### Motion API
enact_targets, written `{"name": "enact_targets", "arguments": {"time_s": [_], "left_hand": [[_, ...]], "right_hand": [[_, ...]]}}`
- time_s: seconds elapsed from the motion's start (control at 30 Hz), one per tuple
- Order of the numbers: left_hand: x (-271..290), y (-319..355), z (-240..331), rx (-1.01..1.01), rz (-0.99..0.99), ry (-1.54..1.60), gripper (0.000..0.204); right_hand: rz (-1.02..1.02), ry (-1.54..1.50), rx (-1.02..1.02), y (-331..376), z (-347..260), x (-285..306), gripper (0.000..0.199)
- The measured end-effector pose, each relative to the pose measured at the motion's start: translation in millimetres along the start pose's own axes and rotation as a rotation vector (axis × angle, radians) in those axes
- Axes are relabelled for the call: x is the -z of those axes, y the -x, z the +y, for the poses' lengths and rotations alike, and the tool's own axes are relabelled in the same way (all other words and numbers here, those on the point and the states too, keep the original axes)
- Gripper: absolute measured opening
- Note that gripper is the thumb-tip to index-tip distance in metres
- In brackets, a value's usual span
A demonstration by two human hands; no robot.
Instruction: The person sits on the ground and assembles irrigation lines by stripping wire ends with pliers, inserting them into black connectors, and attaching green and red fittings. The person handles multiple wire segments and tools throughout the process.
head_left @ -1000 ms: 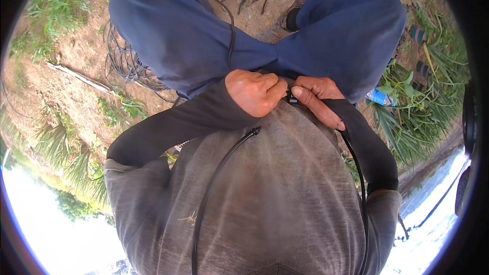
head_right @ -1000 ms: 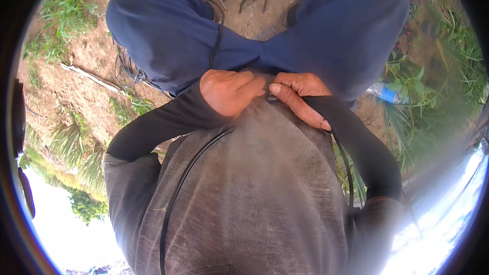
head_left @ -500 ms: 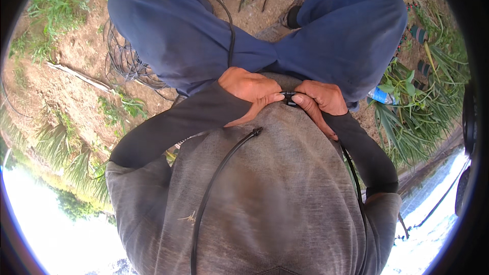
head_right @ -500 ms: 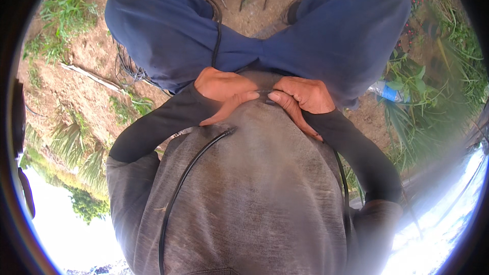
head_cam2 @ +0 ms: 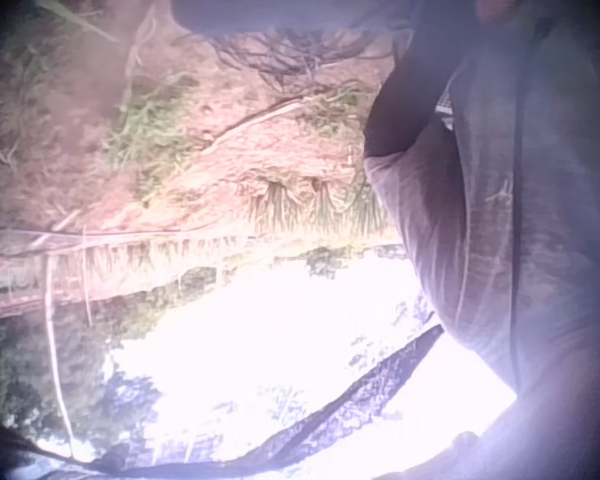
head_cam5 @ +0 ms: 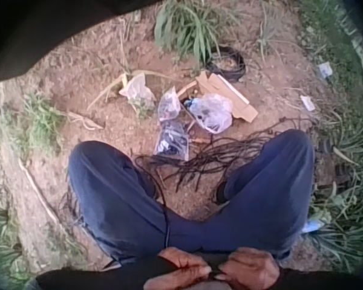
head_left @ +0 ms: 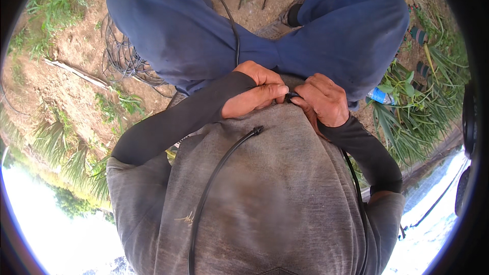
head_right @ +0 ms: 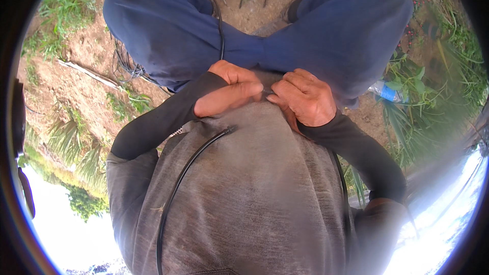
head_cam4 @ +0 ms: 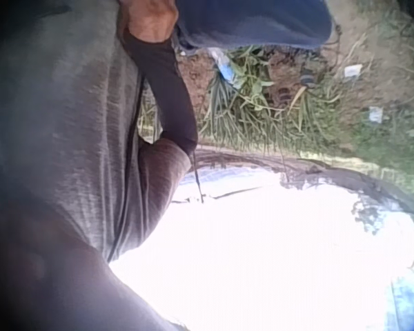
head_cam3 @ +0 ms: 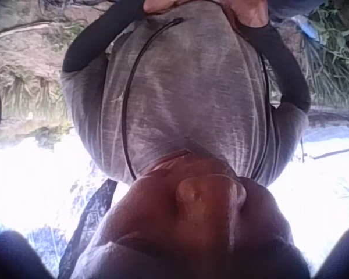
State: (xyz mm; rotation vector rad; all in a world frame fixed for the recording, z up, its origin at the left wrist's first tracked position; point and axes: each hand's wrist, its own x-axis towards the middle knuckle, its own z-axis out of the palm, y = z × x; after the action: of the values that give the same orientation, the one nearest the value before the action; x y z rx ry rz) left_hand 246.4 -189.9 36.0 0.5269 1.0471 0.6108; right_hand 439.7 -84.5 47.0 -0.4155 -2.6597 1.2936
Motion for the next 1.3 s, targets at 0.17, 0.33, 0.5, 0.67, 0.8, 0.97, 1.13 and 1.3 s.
{"name": "enact_targets", "arguments": {"time_s": [0.17, 0.33, 0.5, 0.67, 0.8, 0.97, 1.13, 1.3], "left_hand": [[2, 0, 2, 0.052, -0.08, 0.16, 0.026], [5, 1, -2, 0.079, -0.145, 0.289, 0.028], [9, -3, 6, 0.002, -0.024, 0.207, 0.027], [10, 6, 14, -0.175, 0.148, -0.15, 0.017], [10, -2, -21, -0.622, 0.349, -0.546, 0.017], [6, 0, -19, -0.733, 0.402, -0.818, 0.025], [1, -3, -25, -0.85, 0.457, -0.9, 0.025], [-1, -6, -26, -1.028, 0.512, -0.996, 0.022]], "right_hand": [[-0.014, 0.083, 0.089, -3, 1, 2, 0.02], [-0.049, 0.162, 0.157, -8, -4, 5, 0.02], [-0.104, -0.017, -0.09, -19, 6, 8, 0.012], [-0.227, -0.452, -0.666, -27, -4, 17, 0.03], [-0.295, -0.504, -0.679, -20, -6, 11, 0.038], [-0.296, -0.493, -0.656, -16, -5, 10, 0.039], [-0.261, -0.551, -0.71, -13, -12, 6, 0.038], [-0.262, -0.634, -0.709, -9, -11, 5, 0.034]]}}
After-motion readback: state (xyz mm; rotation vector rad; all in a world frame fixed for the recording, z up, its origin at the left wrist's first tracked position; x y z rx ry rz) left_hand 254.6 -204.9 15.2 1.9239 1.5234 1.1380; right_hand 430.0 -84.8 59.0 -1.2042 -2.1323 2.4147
